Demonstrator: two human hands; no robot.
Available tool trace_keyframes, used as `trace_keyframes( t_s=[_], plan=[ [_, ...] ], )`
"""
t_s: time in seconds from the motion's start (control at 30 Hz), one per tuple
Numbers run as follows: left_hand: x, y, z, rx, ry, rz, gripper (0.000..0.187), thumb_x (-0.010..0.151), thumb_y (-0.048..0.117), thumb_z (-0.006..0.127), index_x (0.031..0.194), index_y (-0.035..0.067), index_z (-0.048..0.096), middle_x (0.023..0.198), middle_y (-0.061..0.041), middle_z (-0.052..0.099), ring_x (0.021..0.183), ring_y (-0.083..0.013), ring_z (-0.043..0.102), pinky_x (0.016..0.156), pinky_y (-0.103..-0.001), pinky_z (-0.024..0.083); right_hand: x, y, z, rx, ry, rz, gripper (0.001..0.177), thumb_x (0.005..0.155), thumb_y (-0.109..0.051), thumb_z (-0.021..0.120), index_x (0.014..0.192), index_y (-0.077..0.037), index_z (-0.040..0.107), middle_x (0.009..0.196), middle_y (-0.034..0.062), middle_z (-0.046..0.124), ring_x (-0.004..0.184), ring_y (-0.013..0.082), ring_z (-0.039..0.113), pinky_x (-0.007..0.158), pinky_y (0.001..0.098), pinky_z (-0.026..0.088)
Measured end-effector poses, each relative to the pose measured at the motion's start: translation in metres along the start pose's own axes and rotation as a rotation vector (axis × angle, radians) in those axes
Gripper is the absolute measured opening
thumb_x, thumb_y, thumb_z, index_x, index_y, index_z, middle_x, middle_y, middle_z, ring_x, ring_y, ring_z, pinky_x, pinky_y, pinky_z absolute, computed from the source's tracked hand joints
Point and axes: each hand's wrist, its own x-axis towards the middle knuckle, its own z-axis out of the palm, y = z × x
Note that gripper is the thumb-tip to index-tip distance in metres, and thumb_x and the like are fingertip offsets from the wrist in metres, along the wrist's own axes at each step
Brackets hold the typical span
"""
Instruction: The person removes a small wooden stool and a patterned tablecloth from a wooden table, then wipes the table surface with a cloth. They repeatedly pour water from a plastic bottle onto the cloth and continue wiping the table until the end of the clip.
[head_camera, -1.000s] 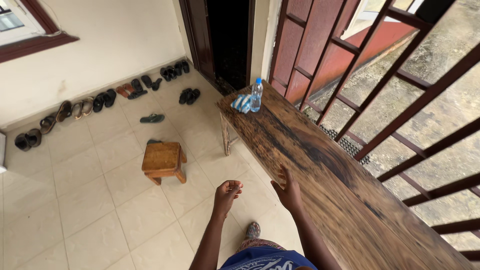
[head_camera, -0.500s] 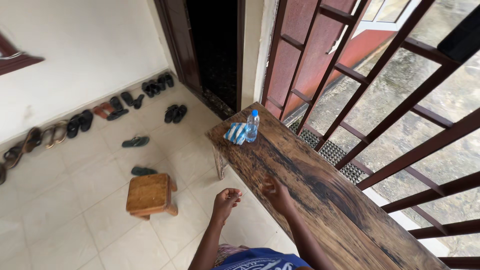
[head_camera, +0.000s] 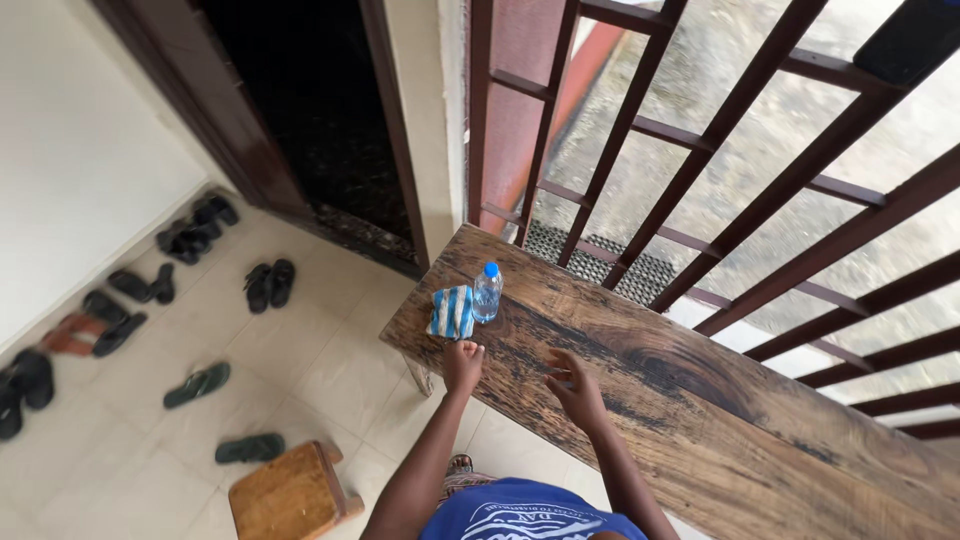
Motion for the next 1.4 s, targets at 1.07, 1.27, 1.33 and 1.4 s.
trace_keyframes(
  t_s=[1.07, 1.27, 1.33, 1.4],
  plan=[
    [-0.104, 0.132, 0.009, -0.975, -0.451, 0.147, 0.025, 0.102, 0.011, 0.069, 0.081, 0.009, 0.056, 0.079, 0.005, 0.052, 0.075, -0.0042, 0.048, 0.069, -0.023, 0.04, -0.04, 0.029, -0.099, 0.39, -0.035, -0.053, 0.05, 0.096, -0.028, 0.069, 0.138, -0.001, 0.059, 0.127, 0.0146, 0.072, 0.111, 0.0212, 0.072, 0.092, 0.0338, 0.061],
    [-0.149, 0.186, 0.032, -0.948, -0.552, 0.057, 0.02, 0.098, 0.016, 0.066, 0.08, 0.012, 0.061, 0.078, 0.003, 0.062, 0.071, -0.0064, 0.06, 0.064, -0.026, 0.052, -0.043, 0.057, -0.13, 0.288, 0.034, 0.006, 0.045, 0.095, -0.031, 0.069, 0.128, 0.0, 0.066, 0.105, 0.0138, 0.078, 0.09, 0.0209, 0.071, 0.081, 0.0345, 0.059],
    [-0.151, 0.186, 0.033, -0.905, -0.464, 0.04, 0.017, 0.098, 0.018, 0.067, 0.082, 0.013, 0.065, 0.081, 0.002, 0.065, 0.071, -0.0078, 0.061, 0.063, -0.026, 0.052, -0.043, 0.076, -0.153, 0.346, 0.115, -0.012, 0.038, 0.096, -0.031, 0.067, 0.115, 0.002, 0.071, 0.101, 0.0123, 0.078, 0.088, 0.0192, 0.072, 0.081, 0.0337, 0.059],
    [-0.147, 0.184, 0.034, -0.855, -0.361, 0.007, 0.017, 0.097, 0.022, 0.067, 0.082, 0.013, 0.065, 0.083, 0.001, 0.069, 0.073, -0.0103, 0.066, 0.065, -0.029, 0.057, -0.048, 0.1, -0.176, 0.446, 0.204, -0.003, 0.035, 0.097, -0.03, 0.066, 0.107, 0.003, 0.073, 0.098, 0.0113, 0.078, 0.087, 0.0186, 0.073, 0.081, 0.0333, 0.061]
  ],
)
